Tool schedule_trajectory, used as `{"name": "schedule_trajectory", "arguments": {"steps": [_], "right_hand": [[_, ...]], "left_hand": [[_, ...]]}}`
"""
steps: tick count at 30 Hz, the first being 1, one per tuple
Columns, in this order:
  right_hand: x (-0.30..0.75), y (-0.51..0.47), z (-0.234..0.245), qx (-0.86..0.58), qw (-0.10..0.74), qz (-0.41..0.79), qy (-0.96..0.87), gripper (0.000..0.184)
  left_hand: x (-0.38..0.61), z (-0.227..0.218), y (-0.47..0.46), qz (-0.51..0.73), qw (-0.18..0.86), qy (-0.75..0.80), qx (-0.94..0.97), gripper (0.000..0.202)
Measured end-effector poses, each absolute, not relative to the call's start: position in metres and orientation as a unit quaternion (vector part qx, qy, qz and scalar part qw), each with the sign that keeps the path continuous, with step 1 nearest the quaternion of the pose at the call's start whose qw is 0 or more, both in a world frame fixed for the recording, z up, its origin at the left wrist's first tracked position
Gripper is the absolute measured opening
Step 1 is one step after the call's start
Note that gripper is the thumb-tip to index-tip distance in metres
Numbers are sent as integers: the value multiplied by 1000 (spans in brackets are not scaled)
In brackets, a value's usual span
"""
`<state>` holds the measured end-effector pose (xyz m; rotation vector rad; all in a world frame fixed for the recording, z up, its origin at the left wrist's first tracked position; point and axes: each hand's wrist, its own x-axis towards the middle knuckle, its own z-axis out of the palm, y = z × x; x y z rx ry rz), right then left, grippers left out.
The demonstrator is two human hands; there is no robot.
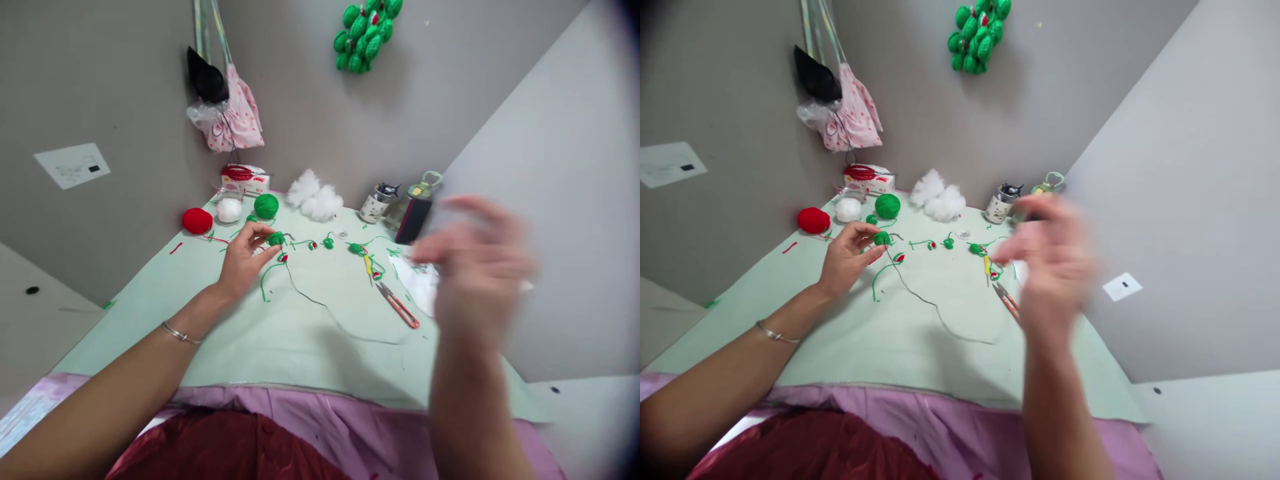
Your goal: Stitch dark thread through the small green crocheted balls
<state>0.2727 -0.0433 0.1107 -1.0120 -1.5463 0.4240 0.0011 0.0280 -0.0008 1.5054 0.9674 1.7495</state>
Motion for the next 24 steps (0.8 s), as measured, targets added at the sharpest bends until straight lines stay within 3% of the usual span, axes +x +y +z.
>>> {"name": "schedule_trajectory", "arguments": {"steps": [5,8,15,21,24], "right_hand": [[205,-6,51,-437,420,263,-751,18],[184,-2,29,-438,375,262,-774,13],[198,-49,57,-351,391,282,-803,20],[199,-86,64,-182,220,196,-938,26],[210,-81,71,-189,134,174,-957,31]], "left_hand": [[15,2,11,673,327,329,576,28],[18,3,8,672,323,326,582,28],[8,3,19,694,315,337,552,28],[10,4,20,687,341,337,546,31],[16,7,15,676,373,326,546,33]]}}
